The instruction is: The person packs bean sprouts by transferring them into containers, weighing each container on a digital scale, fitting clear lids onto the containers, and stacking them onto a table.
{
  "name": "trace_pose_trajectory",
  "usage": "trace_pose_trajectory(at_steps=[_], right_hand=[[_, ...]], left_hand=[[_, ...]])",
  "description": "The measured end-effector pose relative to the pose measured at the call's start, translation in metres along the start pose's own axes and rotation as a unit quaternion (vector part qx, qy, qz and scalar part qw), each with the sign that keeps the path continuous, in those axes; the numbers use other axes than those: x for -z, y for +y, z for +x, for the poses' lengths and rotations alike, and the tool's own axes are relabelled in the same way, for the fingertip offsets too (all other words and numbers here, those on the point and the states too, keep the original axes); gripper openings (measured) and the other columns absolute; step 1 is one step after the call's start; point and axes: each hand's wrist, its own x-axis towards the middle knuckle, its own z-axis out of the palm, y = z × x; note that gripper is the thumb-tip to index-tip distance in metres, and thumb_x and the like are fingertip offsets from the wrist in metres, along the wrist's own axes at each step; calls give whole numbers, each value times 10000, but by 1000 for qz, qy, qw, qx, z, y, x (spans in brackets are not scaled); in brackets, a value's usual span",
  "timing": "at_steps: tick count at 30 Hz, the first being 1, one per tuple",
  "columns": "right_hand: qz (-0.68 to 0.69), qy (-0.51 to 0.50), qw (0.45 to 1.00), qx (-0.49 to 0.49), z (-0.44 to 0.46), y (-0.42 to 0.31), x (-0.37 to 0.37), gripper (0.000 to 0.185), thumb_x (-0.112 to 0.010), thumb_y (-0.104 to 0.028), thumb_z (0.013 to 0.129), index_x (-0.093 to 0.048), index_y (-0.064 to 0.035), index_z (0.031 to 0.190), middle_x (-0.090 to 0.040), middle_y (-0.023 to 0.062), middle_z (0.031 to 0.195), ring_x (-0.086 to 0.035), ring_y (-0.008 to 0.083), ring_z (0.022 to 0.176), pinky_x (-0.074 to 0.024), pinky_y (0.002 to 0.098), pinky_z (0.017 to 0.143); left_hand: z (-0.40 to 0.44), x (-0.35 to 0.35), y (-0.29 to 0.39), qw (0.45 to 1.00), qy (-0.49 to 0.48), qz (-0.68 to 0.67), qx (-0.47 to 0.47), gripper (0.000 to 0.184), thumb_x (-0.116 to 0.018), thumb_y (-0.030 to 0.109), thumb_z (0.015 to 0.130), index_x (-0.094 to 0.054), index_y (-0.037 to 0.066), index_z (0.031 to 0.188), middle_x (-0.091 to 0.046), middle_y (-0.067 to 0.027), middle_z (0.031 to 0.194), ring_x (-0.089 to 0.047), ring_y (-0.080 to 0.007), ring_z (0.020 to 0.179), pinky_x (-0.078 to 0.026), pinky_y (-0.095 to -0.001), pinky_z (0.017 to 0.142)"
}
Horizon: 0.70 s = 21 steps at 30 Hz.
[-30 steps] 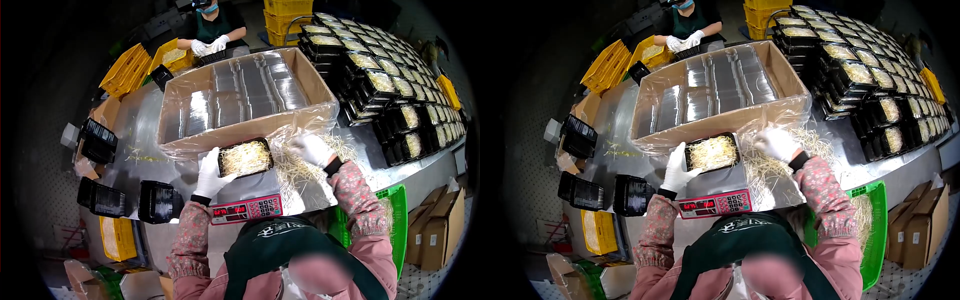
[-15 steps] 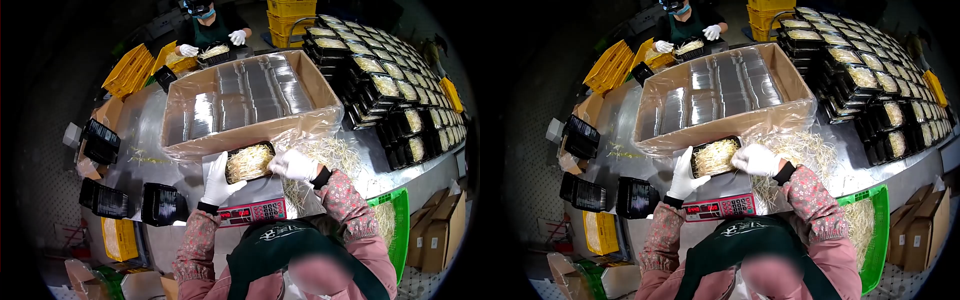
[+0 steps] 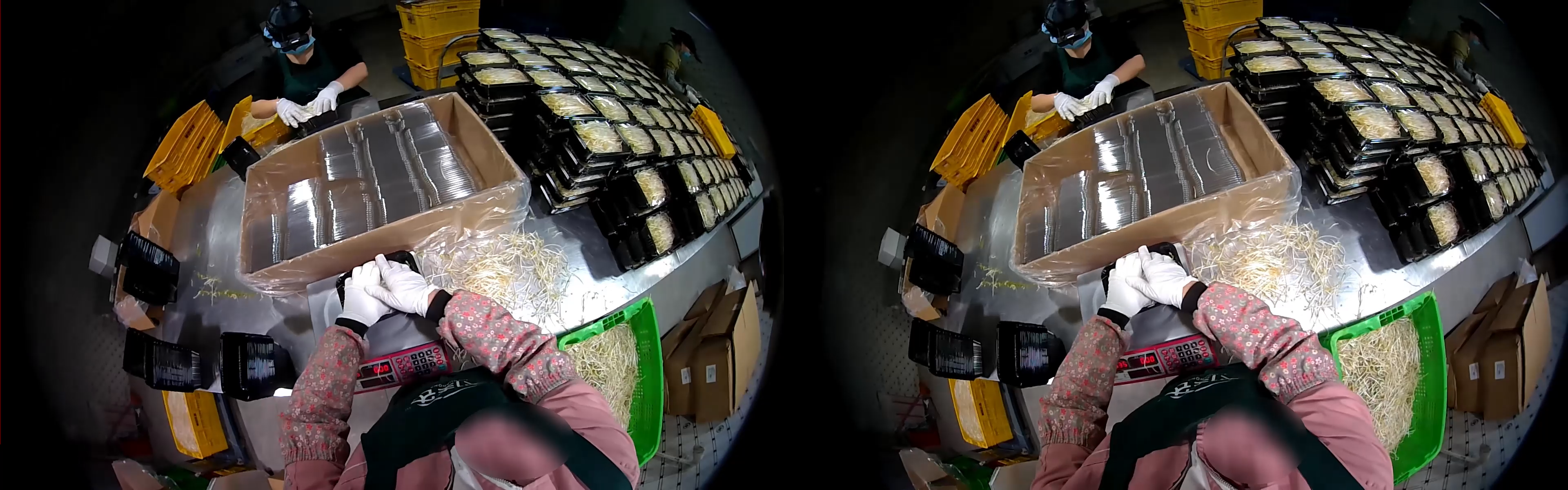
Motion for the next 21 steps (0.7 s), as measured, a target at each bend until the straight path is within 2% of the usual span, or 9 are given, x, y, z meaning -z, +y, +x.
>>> trace_pose_trajectory(at_steps=[1,2,4,5,7,8,11,15,21], right_hand=[[-18,-17,999,42,-3,2,13,825,-545,-522,957,-347,91,1473,-500,307,1391,-487,435,1297,-374,439,1119],[-36,-34,995,83,-5,4,27,803,-582,-498,947,-372,76,1467,-508,292,1394,-487,420,1306,-375,432,1123],[-9,62,991,120,-10,7,68,634,-673,-380,908,-514,-19,1404,-620,221,1288,-602,356,1198,-475,400,1032],[-22,82,994,76,-10,7,99,515,-682,-340,900,-604,-49,1318,-673,184,1203,-652,337,1104,-520,394,959],[-95,215,970,66,12,53,127,306,-644,-338,882,-730,-114,1071,-714,121,994,-662,322,1005,-532,423,891],[-143,192,970,32,21,70,147,284,-655,-327,873,-740,-122,1050,-708,119,967,-663,318,964,-533,425,875],[-237,105,964,-57,40,94,178,327,-697,-263,835,-733,-146,1139,-667,156,1141,-624,351,1077,-496,429,980],[-286,47,955,-64,69,99,193,453,-689,-60,739,-699,-144,1185,-662,195,1189,-622,367,1144,-505,436,990],[-333,103,936,39,71,116,180,306,-729,-82,760,-630,-85,1049,-660,140,1060,-643,334,1051,-524,437,903]], left_hand=[[-6,10,3,996,10,-86,18,766,-759,466,749,-522,44,1343,-577,-142,1250,-533,-345,1140,-435,-469,993],[-11,18,5,996,10,-86,18,766,-759,466,749,-522,44,1343,-577,-142,1250,-533,-345,1140,-435,-469,993],[-18,35,9,986,57,-158,-12,926,-814,499,720,-464,15,1427,-547,-182,1339,-505,-372,1226,-399,-482,1062],[-22,48,13,980,39,-194,5,982,-839,505,709,-441,0,1451,-519,-203,1394,-479,-385,1279,-371,-487,1097],[-32,58,18,972,85,-219,20,886,-807,440,768,-447,-5,1445,-510,-213,1408,-474,-391,1290,-355,-486,1109],[-36,58,20,965,113,-233,31,810,-767,410,825,-450,-8,1442,-504,-215,1415,-468,-395,1298,-348,-486,1114],[-39,37,29,966,124,-214,76,493,-557,251,985,-489,43,1427,-491,-216,1419,-442,-409,1313,-347,-497,1110],[-35,19,38,984,101,-97,107,472,-539,257,988,-497,103,1432,-474,-142,1450,-422,-385,1315,-358,-519,1090],[-38,11,25,981,75,-142,109,503,-542,249,991,-468,82,1460,-469,-167,1472,-408,-396,1354,-344,-499,1117]])
